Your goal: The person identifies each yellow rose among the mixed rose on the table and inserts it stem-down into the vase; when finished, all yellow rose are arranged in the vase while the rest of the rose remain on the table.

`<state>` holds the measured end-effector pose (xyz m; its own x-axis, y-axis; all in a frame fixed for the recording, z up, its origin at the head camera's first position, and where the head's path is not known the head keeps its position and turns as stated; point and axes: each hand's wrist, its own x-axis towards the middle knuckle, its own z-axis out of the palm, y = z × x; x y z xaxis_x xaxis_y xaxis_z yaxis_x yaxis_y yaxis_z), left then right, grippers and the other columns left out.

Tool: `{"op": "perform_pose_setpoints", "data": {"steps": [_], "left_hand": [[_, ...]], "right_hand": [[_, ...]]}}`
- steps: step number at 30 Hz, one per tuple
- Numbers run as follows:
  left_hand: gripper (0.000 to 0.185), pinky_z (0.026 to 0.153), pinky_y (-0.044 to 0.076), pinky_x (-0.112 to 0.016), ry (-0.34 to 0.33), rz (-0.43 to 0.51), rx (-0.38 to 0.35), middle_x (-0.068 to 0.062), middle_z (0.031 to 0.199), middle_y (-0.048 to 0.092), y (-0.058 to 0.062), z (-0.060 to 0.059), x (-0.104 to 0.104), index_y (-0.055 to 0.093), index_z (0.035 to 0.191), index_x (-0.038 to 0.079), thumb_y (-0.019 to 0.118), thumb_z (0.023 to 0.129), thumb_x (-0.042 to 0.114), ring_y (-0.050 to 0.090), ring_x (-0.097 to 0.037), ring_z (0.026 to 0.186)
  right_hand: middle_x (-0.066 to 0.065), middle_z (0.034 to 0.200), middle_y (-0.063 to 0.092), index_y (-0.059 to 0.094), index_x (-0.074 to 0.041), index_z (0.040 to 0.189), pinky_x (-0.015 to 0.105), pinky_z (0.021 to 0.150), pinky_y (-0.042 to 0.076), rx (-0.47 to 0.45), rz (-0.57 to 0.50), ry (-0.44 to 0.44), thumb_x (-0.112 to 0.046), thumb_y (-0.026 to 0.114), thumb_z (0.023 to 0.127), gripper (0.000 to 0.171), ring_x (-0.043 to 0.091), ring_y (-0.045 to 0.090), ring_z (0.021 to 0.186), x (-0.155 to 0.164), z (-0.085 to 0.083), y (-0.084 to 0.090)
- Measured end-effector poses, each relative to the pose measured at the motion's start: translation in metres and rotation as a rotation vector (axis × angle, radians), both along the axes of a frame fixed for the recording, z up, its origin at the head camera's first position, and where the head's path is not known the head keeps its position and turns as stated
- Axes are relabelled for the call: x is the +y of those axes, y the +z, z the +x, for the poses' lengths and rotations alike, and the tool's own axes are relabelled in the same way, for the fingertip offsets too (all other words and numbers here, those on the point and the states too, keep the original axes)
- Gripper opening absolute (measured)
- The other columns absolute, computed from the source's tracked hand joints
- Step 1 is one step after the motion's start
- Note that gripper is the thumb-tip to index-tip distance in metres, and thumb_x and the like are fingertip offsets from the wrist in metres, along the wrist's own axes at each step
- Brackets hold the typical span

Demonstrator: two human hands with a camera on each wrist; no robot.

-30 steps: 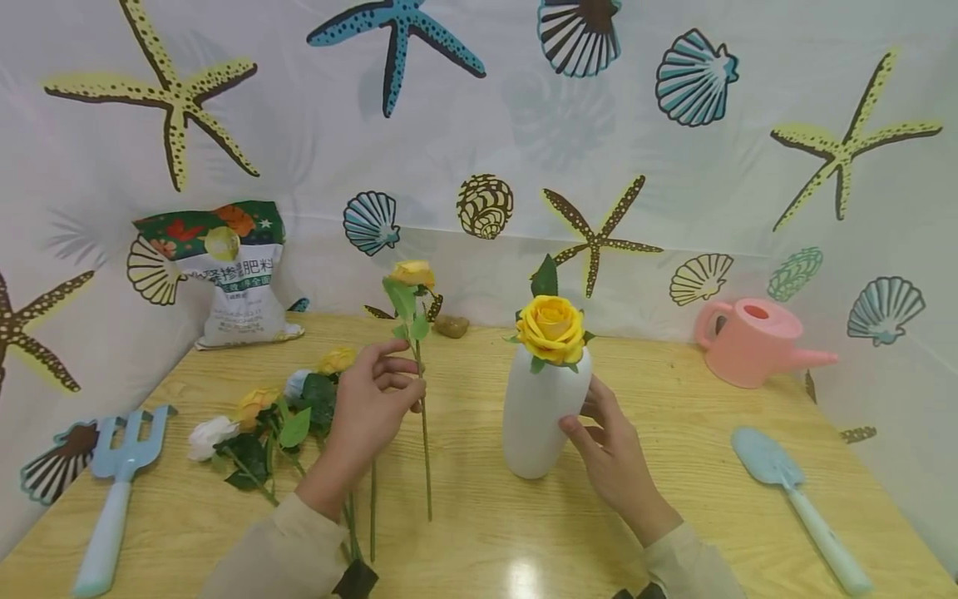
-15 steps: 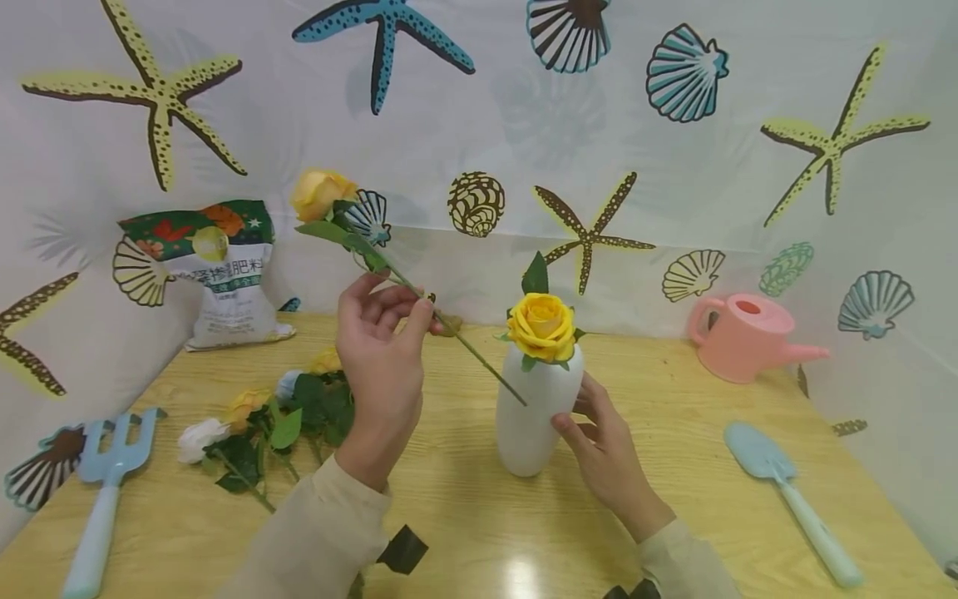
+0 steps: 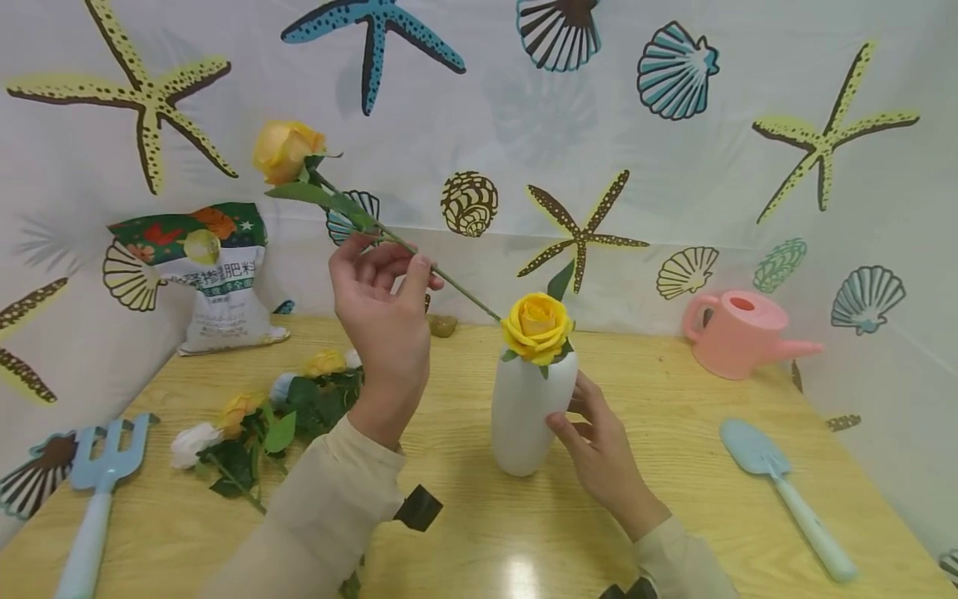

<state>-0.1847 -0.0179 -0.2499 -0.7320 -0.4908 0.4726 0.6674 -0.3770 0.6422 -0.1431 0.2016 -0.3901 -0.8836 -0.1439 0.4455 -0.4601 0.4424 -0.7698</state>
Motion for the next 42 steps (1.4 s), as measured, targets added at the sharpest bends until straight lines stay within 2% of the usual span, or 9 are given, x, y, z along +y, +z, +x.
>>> {"op": "perform_pose_setpoints", "data": {"steps": [6, 15, 17, 20, 23, 27, 33, 36, 42], "left_hand": [[0.051, 0.068, 0.058, -0.023, -0.033, -0.119, -0.025, -0.005, 0.100, 0.057, -0.015, 0.001, 0.011, 0.041, 0.132, 0.002, 0.063, 0.090, -0.016, 0.061, -0.014, 0.085], [0.049, 0.073, 0.058, -0.021, -0.156, -0.229, -0.002, -0.001, 0.101, 0.058, -0.041, -0.003, 0.021, 0.041, 0.130, 0.000, 0.064, 0.089, -0.016, 0.063, -0.011, 0.085], [0.049, 0.074, 0.058, -0.021, -0.186, -0.273, 0.000, -0.004, 0.103, 0.059, -0.045, -0.003, 0.022, 0.042, 0.130, -0.001, 0.065, 0.089, -0.015, 0.064, -0.010, 0.085], [0.044, 0.075, 0.058, -0.021, -0.206, -0.363, 0.007, -0.015, 0.104, 0.062, -0.049, -0.003, 0.023, 0.044, 0.126, -0.003, 0.065, 0.090, -0.014, 0.065, -0.010, 0.085], [0.037, 0.075, 0.058, -0.020, -0.199, -0.461, 0.013, -0.025, 0.105, 0.062, -0.052, -0.002, 0.023, 0.046, 0.122, -0.007, 0.066, 0.091, -0.012, 0.064, -0.009, 0.084], [0.034, 0.078, 0.057, -0.019, -0.183, -0.547, -0.010, -0.026, 0.102, 0.061, -0.054, 0.000, 0.023, 0.049, 0.119, -0.008, 0.067, 0.091, -0.009, 0.062, -0.009, 0.084], [0.029, 0.077, 0.058, -0.020, -0.191, -0.571, -0.072, -0.023, 0.100, 0.065, -0.055, 0.002, 0.020, 0.053, 0.115, -0.005, 0.068, 0.091, -0.006, 0.064, -0.013, 0.084], [0.029, 0.079, 0.058, -0.021, -0.181, -0.567, -0.075, -0.023, 0.102, 0.068, -0.054, 0.003, 0.017, 0.055, 0.114, -0.004, 0.070, 0.090, -0.005, 0.066, -0.014, 0.085], [0.037, 0.078, 0.060, -0.023, -0.170, -0.485, -0.063, -0.026, 0.108, 0.071, -0.049, 0.007, 0.012, 0.051, 0.115, -0.003, 0.075, 0.086, -0.006, 0.069, -0.009, 0.085]], "right_hand": [[0.017, 0.142, 0.057, 0.035, -0.016, 0.154, 0.032, 0.089, 0.058, -0.008, 0.006, 0.005, -0.019, 0.061, 0.102, 0.058, 0.034, 0.064, 0.119, -0.001, 0.000, 0.001], [0.017, 0.141, 0.058, 0.036, -0.016, 0.153, 0.033, 0.088, 0.058, -0.006, 0.006, 0.002, -0.018, 0.061, 0.101, 0.058, 0.034, 0.065, 0.119, -0.001, 0.000, 0.001], [0.017, 0.142, 0.057, 0.035, -0.016, 0.153, 0.033, 0.089, 0.058, -0.008, 0.007, 0.001, -0.018, 0.061, 0.102, 0.058, 0.034, 0.064, 0.119, -0.002, 0.000, 0.001], [0.017, 0.142, 0.057, 0.035, -0.016, 0.153, 0.033, 0.089, 0.058, -0.020, 0.008, -0.002, -0.019, 0.060, 0.102, 0.057, 0.034, 0.064, 0.119, -0.003, 0.001, 0.002], [0.017, 0.142, 0.057, 0.035, -0.017, 0.154, 0.034, 0.090, 0.058, -0.032, 0.012, -0.015, -0.018, 0.060, 0.102, 0.058, 0.034, 0.064, 0.120, -0.003, 0.001, 0.002], [0.016, 0.142, 0.057, 0.035, -0.018, 0.154, 0.036, 0.091, 0.058, -0.045, 0.018, -0.031, -0.016, 0.061, 0.101, 0.058, 0.034, 0.064, 0.120, -0.002, 0.001, 0.001], [0.016, 0.143, 0.057, 0.034, -0.018, 0.154, 0.039, 0.092, 0.057, -0.058, 0.018, -0.035, -0.019, 0.060, 0.102, 0.058, 0.033, 0.063, 0.121, -0.002, 0.001, 0.001], [0.016, 0.144, 0.056, 0.034, -0.018, 0.154, 0.039, 0.092, 0.057, -0.052, 0.017, -0.032, -0.018, 0.060, 0.102, 0.058, 0.033, 0.063, 0.121, -0.002, 0.001, 0.000], [0.017, 0.141, 0.058, 0.035, -0.017, 0.153, 0.035, 0.090, 0.058, -0.022, 0.020, -0.027, -0.016, 0.061, 0.101, 0.058, 0.033, 0.065, 0.119, -0.002, 0.001, -0.001]]}}
